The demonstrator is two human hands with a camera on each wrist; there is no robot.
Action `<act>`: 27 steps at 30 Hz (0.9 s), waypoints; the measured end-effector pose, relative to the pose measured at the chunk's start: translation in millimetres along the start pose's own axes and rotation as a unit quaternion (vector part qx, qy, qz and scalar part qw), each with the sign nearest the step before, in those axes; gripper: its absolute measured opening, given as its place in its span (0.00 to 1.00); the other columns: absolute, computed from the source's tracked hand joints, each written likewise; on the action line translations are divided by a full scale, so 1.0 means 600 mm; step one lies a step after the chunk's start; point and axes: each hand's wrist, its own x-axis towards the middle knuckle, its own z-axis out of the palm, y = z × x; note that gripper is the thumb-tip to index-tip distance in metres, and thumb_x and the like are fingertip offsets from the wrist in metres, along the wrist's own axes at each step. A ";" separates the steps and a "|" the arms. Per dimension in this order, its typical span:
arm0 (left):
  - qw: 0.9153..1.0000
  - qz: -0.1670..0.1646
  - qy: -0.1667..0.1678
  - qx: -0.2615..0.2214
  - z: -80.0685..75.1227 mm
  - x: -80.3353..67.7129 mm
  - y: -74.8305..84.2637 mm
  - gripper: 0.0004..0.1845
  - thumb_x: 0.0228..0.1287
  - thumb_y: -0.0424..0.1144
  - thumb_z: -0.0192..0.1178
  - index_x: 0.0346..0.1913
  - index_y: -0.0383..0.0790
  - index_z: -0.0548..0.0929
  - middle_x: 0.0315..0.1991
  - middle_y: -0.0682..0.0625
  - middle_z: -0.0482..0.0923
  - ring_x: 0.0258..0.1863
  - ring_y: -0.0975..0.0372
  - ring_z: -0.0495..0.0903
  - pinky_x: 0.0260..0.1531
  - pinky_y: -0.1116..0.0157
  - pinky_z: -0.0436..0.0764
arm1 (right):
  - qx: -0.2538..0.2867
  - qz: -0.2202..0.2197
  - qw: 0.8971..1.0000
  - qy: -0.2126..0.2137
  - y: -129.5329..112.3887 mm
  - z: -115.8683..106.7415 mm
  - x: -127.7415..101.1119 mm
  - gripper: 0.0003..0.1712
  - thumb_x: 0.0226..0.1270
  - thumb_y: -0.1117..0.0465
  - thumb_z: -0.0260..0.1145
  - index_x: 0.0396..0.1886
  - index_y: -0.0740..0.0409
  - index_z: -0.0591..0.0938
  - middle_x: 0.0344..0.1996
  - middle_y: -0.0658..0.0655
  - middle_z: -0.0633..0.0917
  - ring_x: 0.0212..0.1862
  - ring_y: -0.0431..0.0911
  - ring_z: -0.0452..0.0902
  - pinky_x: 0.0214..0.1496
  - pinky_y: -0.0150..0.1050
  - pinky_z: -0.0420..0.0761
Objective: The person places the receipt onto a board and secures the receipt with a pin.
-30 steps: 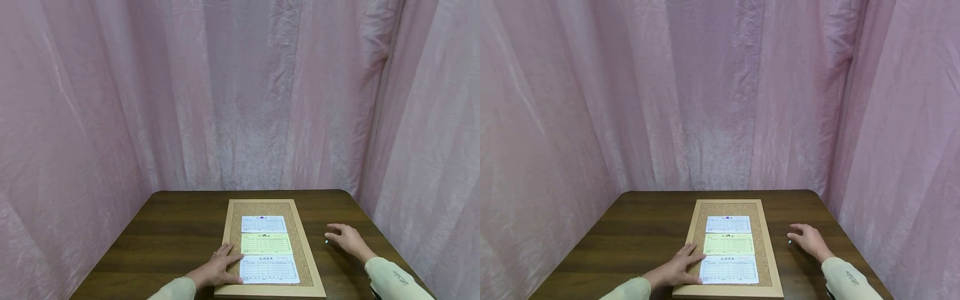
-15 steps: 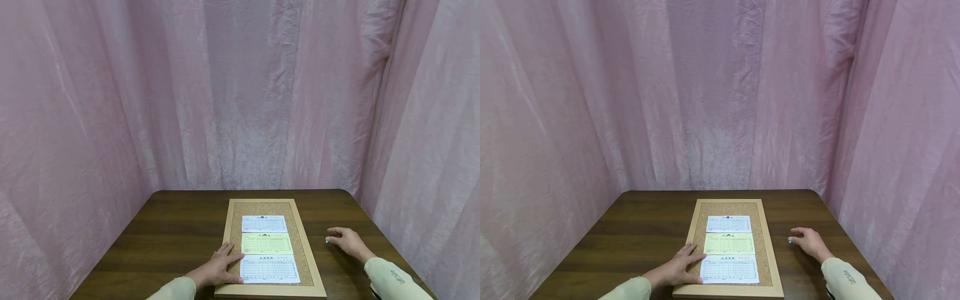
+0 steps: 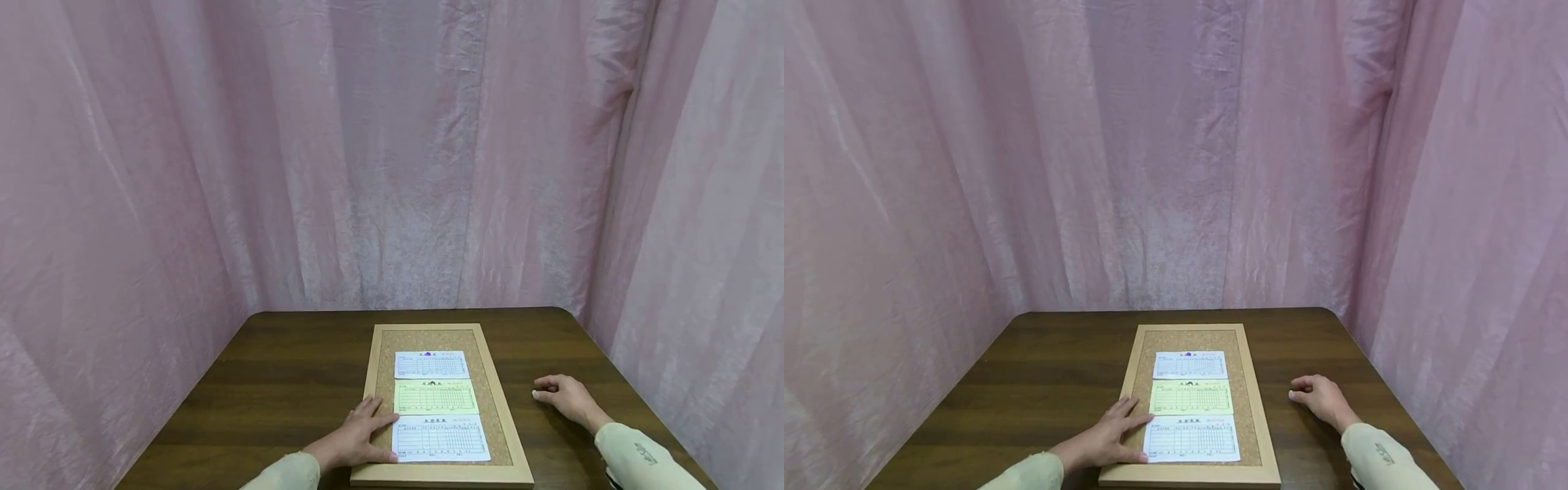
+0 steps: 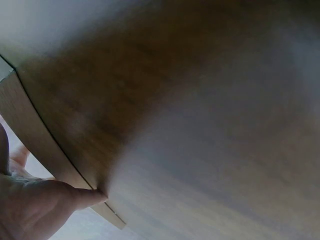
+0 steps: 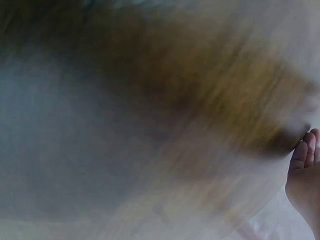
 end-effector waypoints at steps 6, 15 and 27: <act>1.000 -0.011 -0.004 0.001 0.002 0.001 -0.001 0.41 0.52 0.61 0.72 0.69 0.49 0.76 0.76 0.34 0.51 0.75 0.37 0.43 0.64 0.31 0.51 | -0.011 -0.010 1.000 0.006 0.003 0.004 0.001 0.18 0.62 0.57 0.73 0.47 0.64 0.86 0.43 0.60 0.85 0.48 0.57 0.80 0.51 0.57 0.77; 1.000 -0.006 -0.001 0.003 -0.001 0.001 0.000 0.41 0.52 0.60 0.73 0.68 0.47 0.76 0.75 0.33 0.52 0.75 0.36 0.45 0.64 0.31 0.51 | -0.031 -0.025 0.999 0.020 0.002 0.009 0.004 0.14 0.60 0.60 0.74 0.44 0.63 0.87 0.42 0.61 0.84 0.48 0.60 0.79 0.52 0.58 0.76; 1.000 -0.013 -0.002 0.000 0.000 0.000 0.002 0.41 0.51 0.61 0.73 0.68 0.49 0.76 0.75 0.34 0.53 0.75 0.38 0.44 0.65 0.32 0.51 | -0.040 -0.028 0.999 0.025 0.007 0.018 0.005 0.12 0.60 0.61 0.73 0.42 0.61 0.88 0.43 0.60 0.82 0.48 0.61 0.79 0.52 0.58 0.76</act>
